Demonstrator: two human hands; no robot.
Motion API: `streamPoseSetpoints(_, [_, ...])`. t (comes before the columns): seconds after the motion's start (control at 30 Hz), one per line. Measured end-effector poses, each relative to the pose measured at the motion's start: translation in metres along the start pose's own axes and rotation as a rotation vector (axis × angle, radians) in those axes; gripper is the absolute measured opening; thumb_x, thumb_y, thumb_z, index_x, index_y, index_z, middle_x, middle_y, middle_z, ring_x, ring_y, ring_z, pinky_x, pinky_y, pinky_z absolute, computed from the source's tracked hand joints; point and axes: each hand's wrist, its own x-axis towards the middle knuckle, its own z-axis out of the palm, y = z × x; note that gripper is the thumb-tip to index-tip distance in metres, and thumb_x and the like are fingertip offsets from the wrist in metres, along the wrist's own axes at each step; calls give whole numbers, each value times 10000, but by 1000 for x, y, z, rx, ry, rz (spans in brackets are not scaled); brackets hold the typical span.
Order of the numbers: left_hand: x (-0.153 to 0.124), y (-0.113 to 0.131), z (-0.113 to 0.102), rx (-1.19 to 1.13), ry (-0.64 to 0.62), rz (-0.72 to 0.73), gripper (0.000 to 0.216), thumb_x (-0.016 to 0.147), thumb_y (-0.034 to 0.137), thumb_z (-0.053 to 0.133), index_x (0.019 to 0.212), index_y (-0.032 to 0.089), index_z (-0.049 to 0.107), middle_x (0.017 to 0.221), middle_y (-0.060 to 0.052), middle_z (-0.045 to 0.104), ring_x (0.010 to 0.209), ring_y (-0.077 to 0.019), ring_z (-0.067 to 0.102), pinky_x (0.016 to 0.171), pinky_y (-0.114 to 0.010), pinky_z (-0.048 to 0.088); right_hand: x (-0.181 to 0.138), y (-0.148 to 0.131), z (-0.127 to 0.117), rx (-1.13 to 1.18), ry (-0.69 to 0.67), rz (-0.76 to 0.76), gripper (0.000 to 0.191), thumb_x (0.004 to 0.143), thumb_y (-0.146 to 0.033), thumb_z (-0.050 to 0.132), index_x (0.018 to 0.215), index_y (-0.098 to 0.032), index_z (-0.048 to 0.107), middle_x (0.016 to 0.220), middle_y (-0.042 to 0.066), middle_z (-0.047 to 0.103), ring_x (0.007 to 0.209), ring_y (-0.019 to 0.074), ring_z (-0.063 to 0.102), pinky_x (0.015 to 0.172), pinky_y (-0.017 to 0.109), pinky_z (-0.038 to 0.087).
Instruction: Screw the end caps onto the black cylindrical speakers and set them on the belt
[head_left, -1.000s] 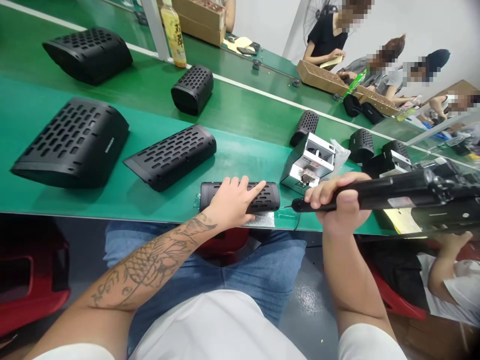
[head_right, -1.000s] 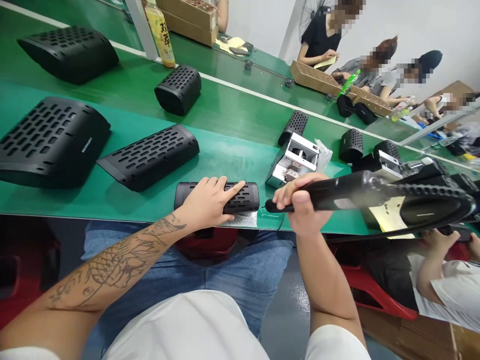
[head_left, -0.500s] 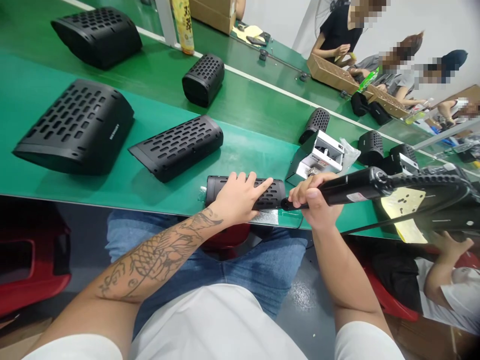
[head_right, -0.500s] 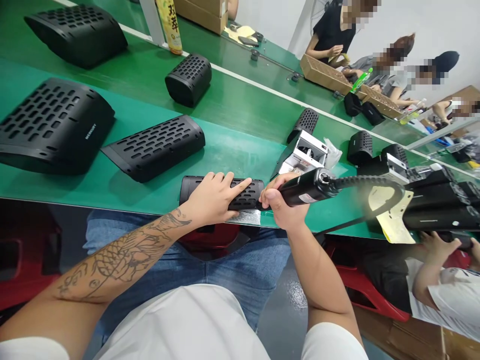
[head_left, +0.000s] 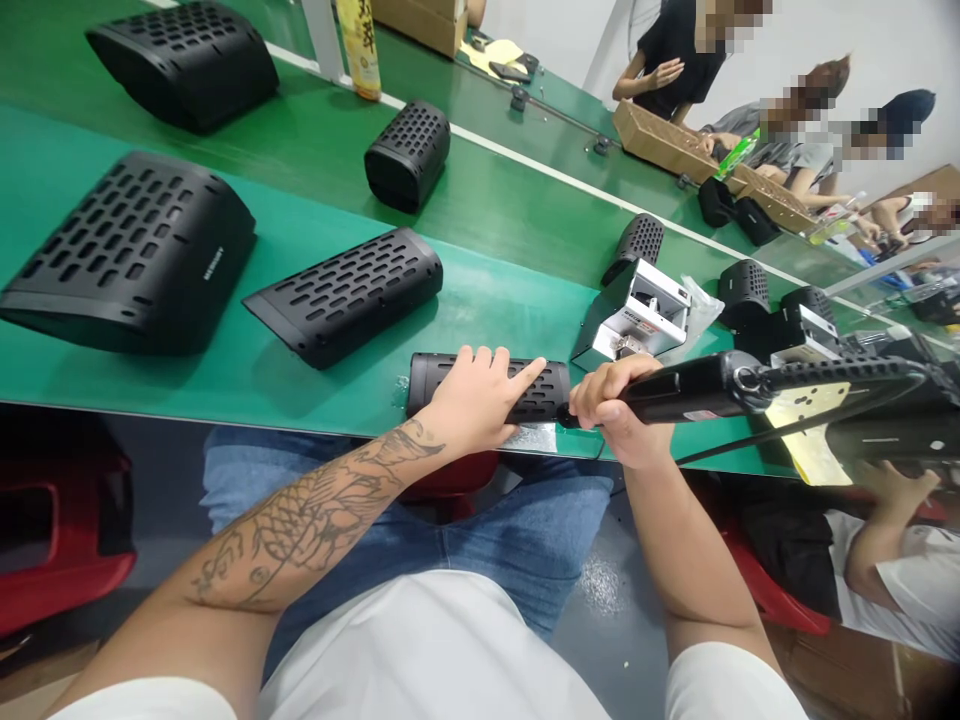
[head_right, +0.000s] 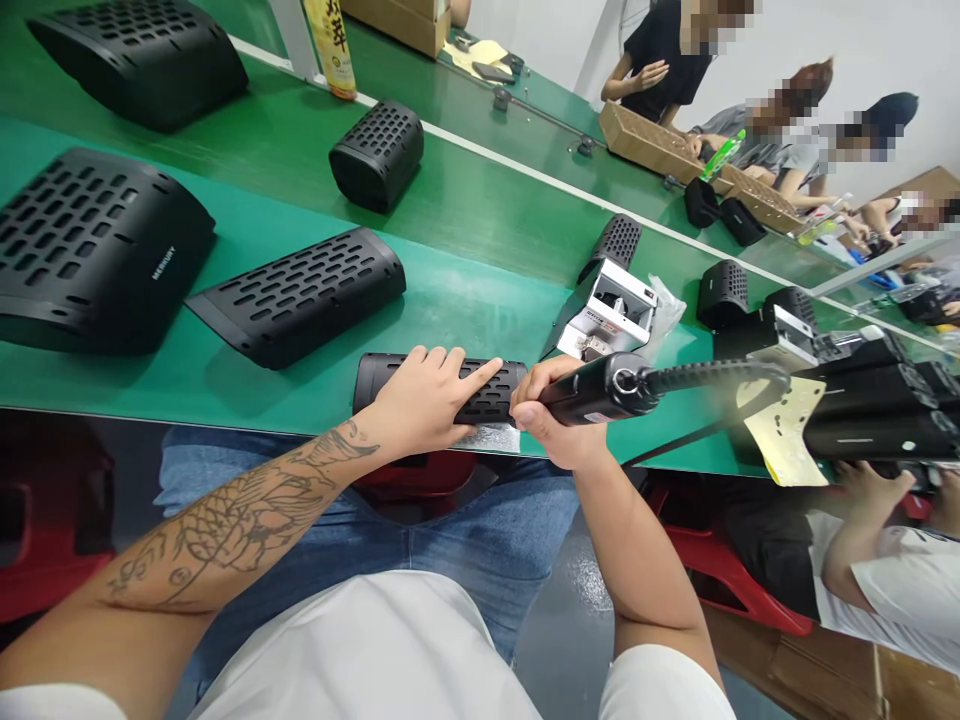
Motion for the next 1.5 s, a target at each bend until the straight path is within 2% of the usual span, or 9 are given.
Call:
streamPoseSetpoints(0.2, [-1, -1, 1, 7, -1, 29, 1095, 1033, 529, 976, 1991, 258, 519, 1536, -280, 793, 1329, -505, 752, 1148, -585, 503, 3, -12, -10, 29, 5, -89, 490, 962, -628, 1104, 934, -299, 743, 583, -98, 651, 421, 143, 573, 512, 336, 607])
streamPoseSetpoints(0.33, [-2, 7, 2, -13, 12, 26, 1099, 1032, 492, 985, 1990, 222, 519, 1565, -295, 783, 1339, -514, 754, 1150, -592, 513, 34, -14, -53, -91, 356, -267, 434, 953, -594, 1121, 997, -296, 808, 593, -108, 642, 429, 148, 614, 511, 324, 598])
streamPoseSetpoints(0.47, [-4, 12, 3, -37, 23, 40, 1071, 1043, 514, 984, 1972, 209, 549, 1593, -306, 787, 1382, -525, 764, 1198, -621, 545, 65, 13, -102, -342, 661, -301, 534, 882, -677, 1134, 897, -298, 757, 620, -84, 672, 480, 178, 662, 531, 363, 602])
streamPoseSetpoints(0.57, [-14, -3, 3, -115, 88, 73, 1019, 1037, 565, 983, 1916, 198, 620, 1692, -303, 764, 1492, -526, 752, 1315, -646, 548, 69, 37, -120, -419, 678, -245, 599, 884, -776, 1073, 874, -314, 691, 580, -101, 637, 460, 180, 619, 527, 372, 578])
streamPoseSetpoints(0.67, [-38, -42, 10, -236, 209, 56, 1002, 1025, 607, 974, 1890, 224, 645, 1802, -274, 719, 1644, -538, 702, 1475, -697, 485, 63, 44, -121, -382, 663, -206, 642, 841, -806, 1078, 881, -308, 674, 566, -119, 618, 447, 165, 590, 530, 365, 589])
streamPoseSetpoints(0.87, [-83, -108, 60, -709, 296, -52, 1353, 959, 702, 1023, 2040, 295, 320, 2044, -227, 458, 1884, -525, 518, 1543, -677, 510, 39, 5, -80, -196, 596, -259, 564, 903, -702, 1109, 944, -300, 715, 600, -128, 618, 458, 141, 608, 533, 316, 622])
streamPoseSetpoints(1.0, [-82, -105, 89, -867, 330, -73, 1405, 866, 624, 1130, 2004, 331, 359, 2020, -211, 475, 1875, -531, 533, 1562, -686, 492, 14, -21, -21, -31, 386, -333, 422, 1033, -663, 1026, 1105, -317, 795, 633, -125, 635, 428, 144, 595, 499, 314, 621])
streamPoseSetpoints(1.17, [-73, -98, 102, -910, 429, -20, 1289, 887, 575, 1116, 1957, 330, 440, 1974, -195, 520, 1854, -520, 554, 1583, -700, 462, -1, -23, 45, 39, 159, -313, 357, 1083, -656, 984, 1193, -348, 843, 621, -114, 667, 396, 145, 582, 478, 315, 627])
streamPoseSetpoints(1.5, [-69, -94, 104, -929, 455, 21, 1274, 902, 487, 1078, 1973, 327, 408, 1942, -190, 533, 1830, -497, 574, 1569, -687, 483, 10, -8, 68, -5, 133, -160, 560, 988, -646, 1082, 937, -292, 651, 595, -121, 677, 414, 117, 606, 524, 273, 665])
